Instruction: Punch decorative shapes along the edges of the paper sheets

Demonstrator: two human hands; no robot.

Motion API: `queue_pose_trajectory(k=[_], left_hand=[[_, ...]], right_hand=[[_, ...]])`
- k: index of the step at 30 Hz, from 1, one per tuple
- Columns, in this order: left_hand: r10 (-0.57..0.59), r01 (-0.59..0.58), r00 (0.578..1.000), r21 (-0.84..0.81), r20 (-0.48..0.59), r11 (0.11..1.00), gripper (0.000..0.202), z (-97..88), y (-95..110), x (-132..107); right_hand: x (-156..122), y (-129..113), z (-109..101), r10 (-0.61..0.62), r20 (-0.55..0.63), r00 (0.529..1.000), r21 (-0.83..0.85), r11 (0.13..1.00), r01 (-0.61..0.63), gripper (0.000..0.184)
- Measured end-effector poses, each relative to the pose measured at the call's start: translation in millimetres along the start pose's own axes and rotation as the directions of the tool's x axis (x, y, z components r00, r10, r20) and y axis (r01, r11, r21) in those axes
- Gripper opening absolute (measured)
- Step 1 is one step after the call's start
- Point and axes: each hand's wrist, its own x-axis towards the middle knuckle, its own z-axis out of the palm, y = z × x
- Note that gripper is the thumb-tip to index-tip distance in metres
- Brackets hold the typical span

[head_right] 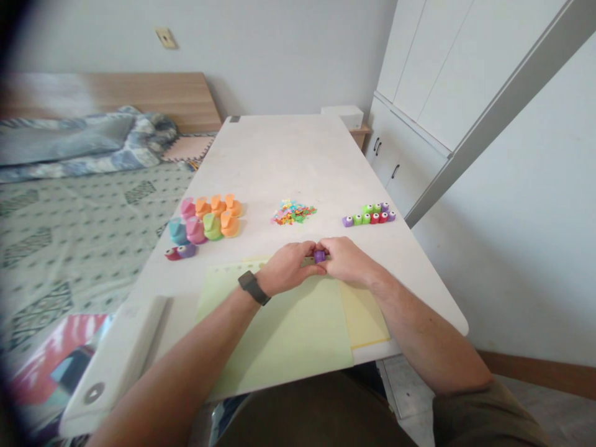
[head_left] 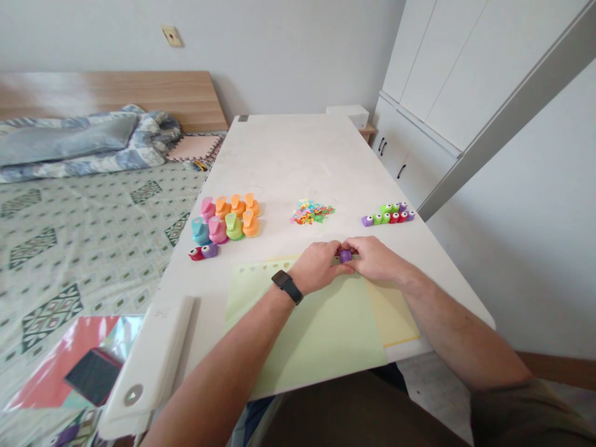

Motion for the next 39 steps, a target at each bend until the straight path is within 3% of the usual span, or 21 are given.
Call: queue_pose_trajectory(k=[11,19,27,39], left_hand=[[-0.052,0.056,0.996,0.067,-0.068,0.996,0.063,-8.9,0.4,-10.9],[-0.09,0.093,0.996,0.13,-0.03,0.987,0.019,-13.3,-11.0,-23.5],[-0.09,0.092,0.996,0.108,-0.024,0.99,0.016,-18.1,-4.5,-28.6],[-0.059,0.059,0.998,0.092,-0.004,0.994,0.018,-16.8,-0.8,-37.0]], right_hand=[[-0.4,5.3,-8.7,0.036,0.016,0.999,-0.008,0.999,-0.036,0.02],[2.0,10.1,-9.5,0.069,0.0,0.998,0.115,0.991,-0.068,0.028],[10.2,20.9,-5.5,0.134,-0.221,0.966,0.327,0.943,-0.056,0.034],[14.8,21.1,-4.7,0.277,-0.121,0.953,0.587,0.794,-0.157,0.052]])
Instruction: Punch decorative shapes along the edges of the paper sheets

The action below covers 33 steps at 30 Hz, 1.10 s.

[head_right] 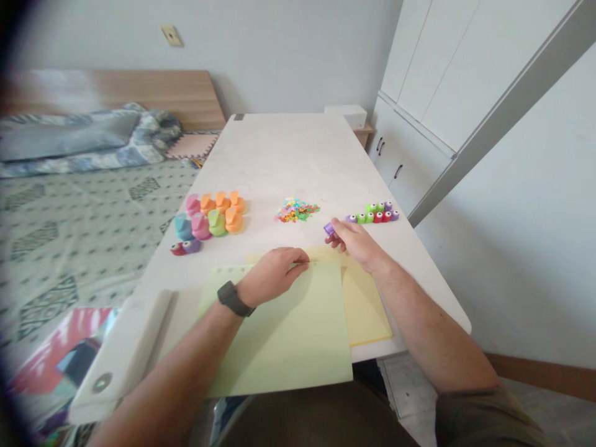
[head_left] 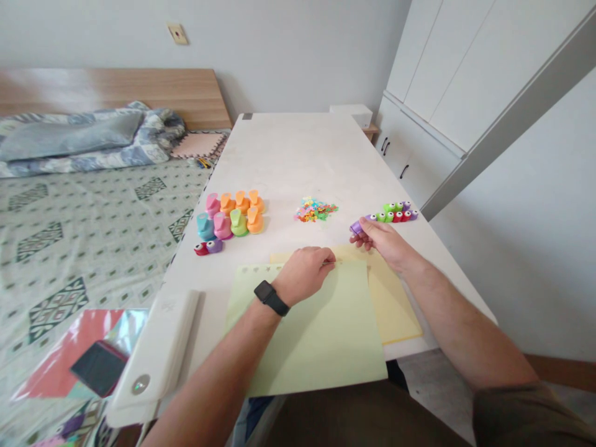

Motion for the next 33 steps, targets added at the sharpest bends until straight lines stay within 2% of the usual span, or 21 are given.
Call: queue_pose_trajectory(k=[4,10,18,25,33], left_hand=[[0.0,0.0,1.0,-0.024,-0.015,1.0,0.017,3.6,-3.0,-2.1],[0.005,-0.009,0.998,-0.069,-0.058,0.998,0.016,8.3,-7.3,-4.5],[0.024,-0.027,0.997,-0.044,-0.078,0.999,0.017,7.9,-9.7,-9.1],[0.016,-0.019,0.997,-0.033,-0.078,0.999,0.016,9.9,-10.4,-10.8],[0.019,-0.021,0.997,-0.031,-0.071,0.999,0.017,10.6,-10.7,-10.3]], right_hand=[[0.5,-0.4,1.8,0.033,0.02,0.999,0.053,0.998,-0.034,0.055],[3.1,5.8,6.0,0.005,0.035,0.999,0.021,1.0,-0.005,0.052],[7.0,11.3,6.1,-0.034,-0.036,0.999,-0.09,0.995,0.03,0.049],[6.7,10.4,10.5,-0.045,-0.025,0.999,-0.007,0.999,0.045,0.045],[8.9,10.9,14.1,-0.096,-0.058,0.994,-0.089,0.992,0.09,0.042]])
